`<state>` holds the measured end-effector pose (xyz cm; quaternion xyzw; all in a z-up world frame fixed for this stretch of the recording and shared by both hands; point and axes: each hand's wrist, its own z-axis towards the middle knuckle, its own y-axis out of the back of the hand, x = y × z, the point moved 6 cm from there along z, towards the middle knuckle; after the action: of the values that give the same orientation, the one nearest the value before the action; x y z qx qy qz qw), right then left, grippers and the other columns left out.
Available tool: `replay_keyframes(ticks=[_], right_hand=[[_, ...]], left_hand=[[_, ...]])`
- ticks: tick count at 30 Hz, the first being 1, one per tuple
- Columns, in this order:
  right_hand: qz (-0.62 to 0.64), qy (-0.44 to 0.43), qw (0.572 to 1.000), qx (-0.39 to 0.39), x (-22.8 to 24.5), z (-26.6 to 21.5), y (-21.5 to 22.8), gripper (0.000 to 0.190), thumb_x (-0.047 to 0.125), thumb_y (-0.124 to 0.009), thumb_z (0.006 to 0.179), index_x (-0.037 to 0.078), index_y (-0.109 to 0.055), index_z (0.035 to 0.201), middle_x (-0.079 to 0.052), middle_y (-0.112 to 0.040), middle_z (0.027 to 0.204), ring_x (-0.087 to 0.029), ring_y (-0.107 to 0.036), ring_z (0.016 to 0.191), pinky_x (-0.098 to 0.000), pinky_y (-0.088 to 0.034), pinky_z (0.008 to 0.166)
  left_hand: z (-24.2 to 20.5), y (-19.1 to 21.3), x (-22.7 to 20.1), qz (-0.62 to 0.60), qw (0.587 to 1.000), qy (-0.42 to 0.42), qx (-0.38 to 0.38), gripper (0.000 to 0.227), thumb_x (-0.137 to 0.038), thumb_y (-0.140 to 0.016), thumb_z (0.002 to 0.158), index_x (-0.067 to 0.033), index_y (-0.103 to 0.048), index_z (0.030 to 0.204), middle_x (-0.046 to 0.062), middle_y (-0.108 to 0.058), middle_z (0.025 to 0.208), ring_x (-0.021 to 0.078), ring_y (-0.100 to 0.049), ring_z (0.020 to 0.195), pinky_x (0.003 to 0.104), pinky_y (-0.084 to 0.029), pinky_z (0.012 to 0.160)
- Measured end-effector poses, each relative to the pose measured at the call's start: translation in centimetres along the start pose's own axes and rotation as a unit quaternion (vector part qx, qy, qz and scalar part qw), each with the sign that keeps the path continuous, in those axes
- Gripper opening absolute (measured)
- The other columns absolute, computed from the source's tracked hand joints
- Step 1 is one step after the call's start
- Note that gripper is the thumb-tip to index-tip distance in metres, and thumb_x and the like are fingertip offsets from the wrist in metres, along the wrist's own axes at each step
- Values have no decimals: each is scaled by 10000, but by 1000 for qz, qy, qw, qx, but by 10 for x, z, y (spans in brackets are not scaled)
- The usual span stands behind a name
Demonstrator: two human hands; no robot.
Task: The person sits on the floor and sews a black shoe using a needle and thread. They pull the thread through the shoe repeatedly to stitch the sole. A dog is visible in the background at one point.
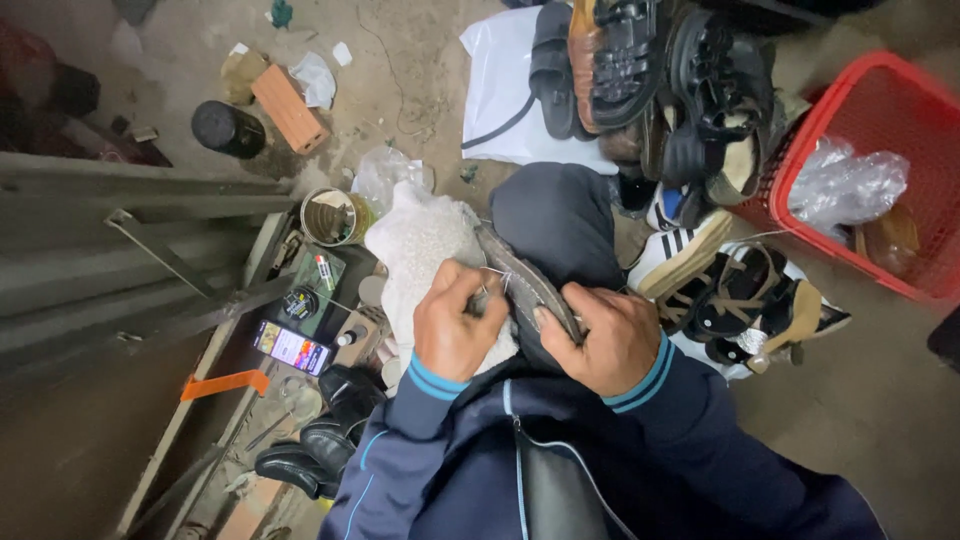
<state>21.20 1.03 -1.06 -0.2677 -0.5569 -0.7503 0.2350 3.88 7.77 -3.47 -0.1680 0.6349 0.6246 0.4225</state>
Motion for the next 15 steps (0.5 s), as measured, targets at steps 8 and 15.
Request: replay_keyframes(ticks=[8, 15], right_hand=[[-22, 1, 998, 51, -10, -10, -13, 409, 387, -631, 953, 106, -491, 691, -98, -494, 514, -312, -486, 437, -455, -357, 420], [4, -60, 992, 112, -32, -11, -16, 398, 443, -593, 946, 128, -503, 719, -126, -512, 517, -362, -478, 442, -477, -339, 457]], left_hand=[[-43, 107, 14, -379, 911, -9, 165, 455, -305, -381, 1067, -161, -442, 639, -38, -404, 558, 159, -457, 547, 520, -508, 1039], [-199, 224, 156, -295, 827, 456, -143, 533, -386, -501, 1098, -52, -476, 683, 106, -419, 573, 223, -372, 439, 366, -282, 412]])
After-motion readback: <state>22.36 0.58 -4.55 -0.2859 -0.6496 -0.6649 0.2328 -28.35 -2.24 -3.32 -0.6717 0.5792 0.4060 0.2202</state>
